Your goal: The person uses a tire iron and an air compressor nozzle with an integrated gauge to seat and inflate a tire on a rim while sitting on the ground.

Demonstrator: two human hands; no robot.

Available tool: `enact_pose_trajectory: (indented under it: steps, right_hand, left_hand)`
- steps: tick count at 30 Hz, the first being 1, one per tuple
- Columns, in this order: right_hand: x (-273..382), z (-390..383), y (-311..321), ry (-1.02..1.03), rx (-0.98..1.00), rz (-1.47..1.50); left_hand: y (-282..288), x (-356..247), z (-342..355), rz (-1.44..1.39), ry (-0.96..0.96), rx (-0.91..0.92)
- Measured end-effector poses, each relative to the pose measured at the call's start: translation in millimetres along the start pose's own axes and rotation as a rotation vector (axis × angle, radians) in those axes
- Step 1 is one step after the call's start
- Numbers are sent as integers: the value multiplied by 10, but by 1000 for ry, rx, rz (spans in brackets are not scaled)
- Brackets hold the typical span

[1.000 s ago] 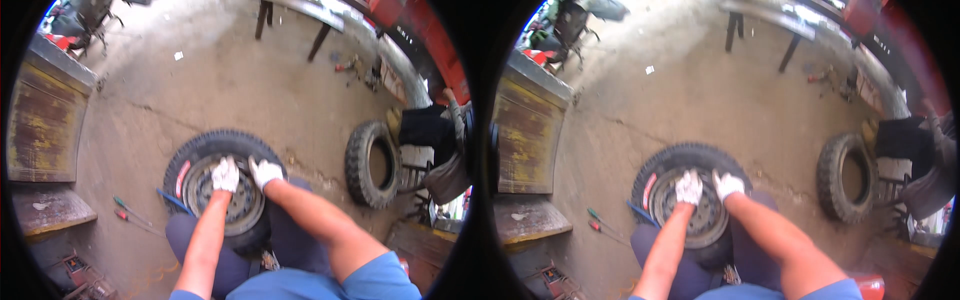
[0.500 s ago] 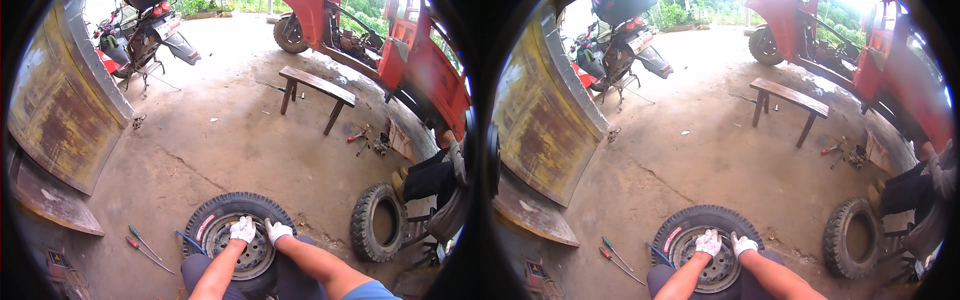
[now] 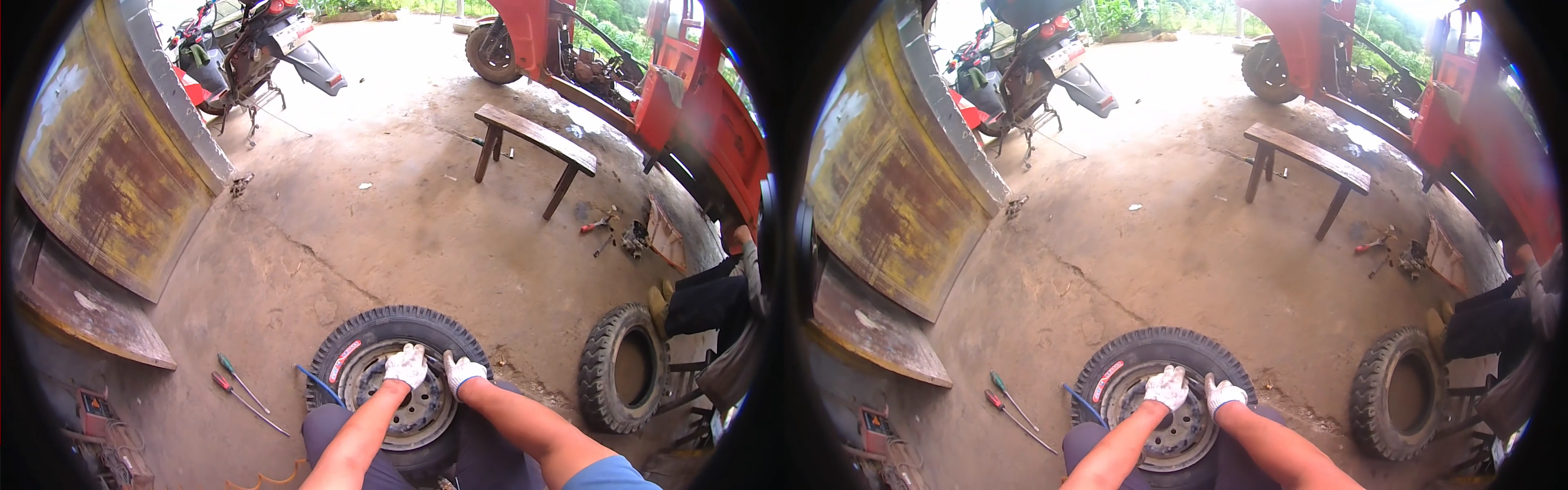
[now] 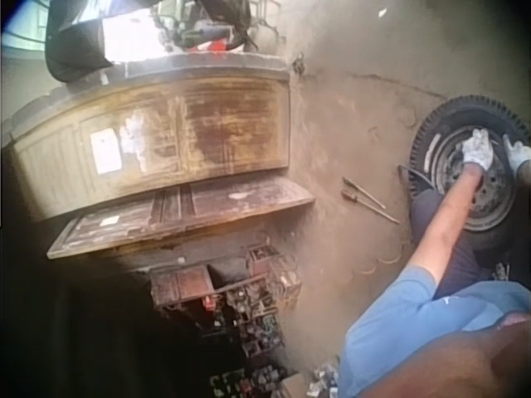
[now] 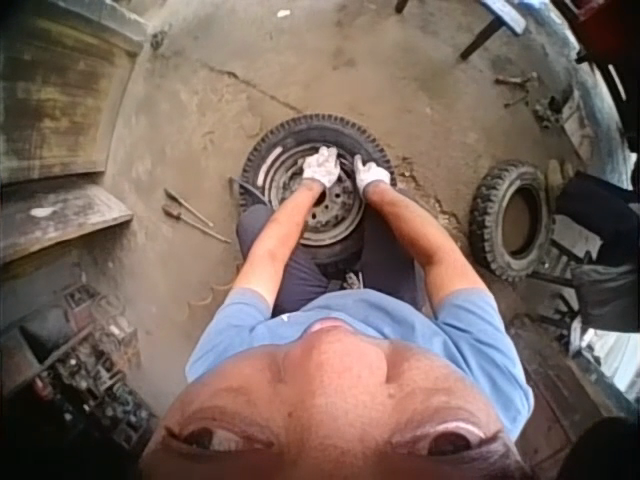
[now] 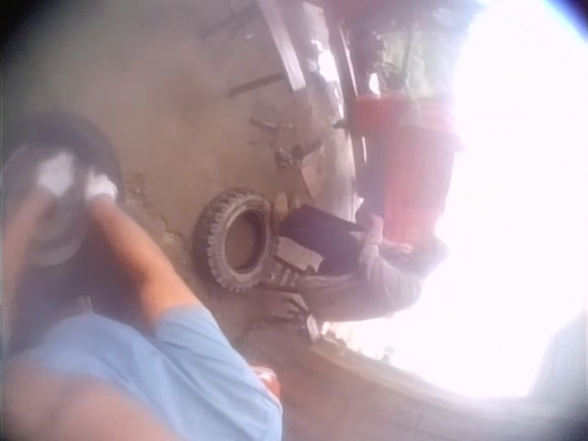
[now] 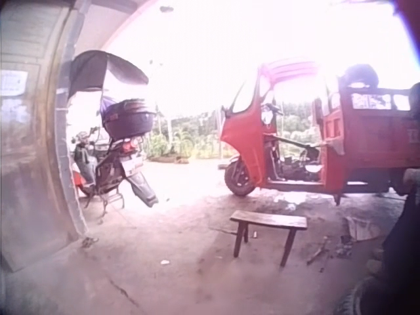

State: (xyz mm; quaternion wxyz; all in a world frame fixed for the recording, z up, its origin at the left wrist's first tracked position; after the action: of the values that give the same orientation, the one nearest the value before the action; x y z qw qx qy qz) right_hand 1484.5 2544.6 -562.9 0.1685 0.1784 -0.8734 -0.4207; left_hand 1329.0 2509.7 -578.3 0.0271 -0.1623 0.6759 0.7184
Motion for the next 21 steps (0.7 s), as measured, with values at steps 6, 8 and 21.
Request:
enact_pose_trajectory:
  steps: [6,8,21]
  right_hand:
    - [16,7,-23,16,-2,9]
    - [-17,28,2,16,-20,15]
    - [-3,12,16,9,-11,-5]
  left_hand:
    - [-130,64,67,46,-58,213]
    - [-105,47,106,38,-53,246]
    - [-52,41,96,23,-26,153]
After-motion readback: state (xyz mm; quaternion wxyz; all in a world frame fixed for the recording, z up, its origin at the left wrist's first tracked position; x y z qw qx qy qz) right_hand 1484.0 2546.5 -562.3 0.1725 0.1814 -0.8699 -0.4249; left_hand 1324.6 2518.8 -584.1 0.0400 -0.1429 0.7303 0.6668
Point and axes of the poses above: each hand's wrist, its own z-axis towards the middle knuckle, its own y-axis out of the back of the hand, x = y × z, the point moved 6 cm from there along z, towards the middle knuckle, and after that the axes turned 9 degrees about -x, right-handed, at the moved point
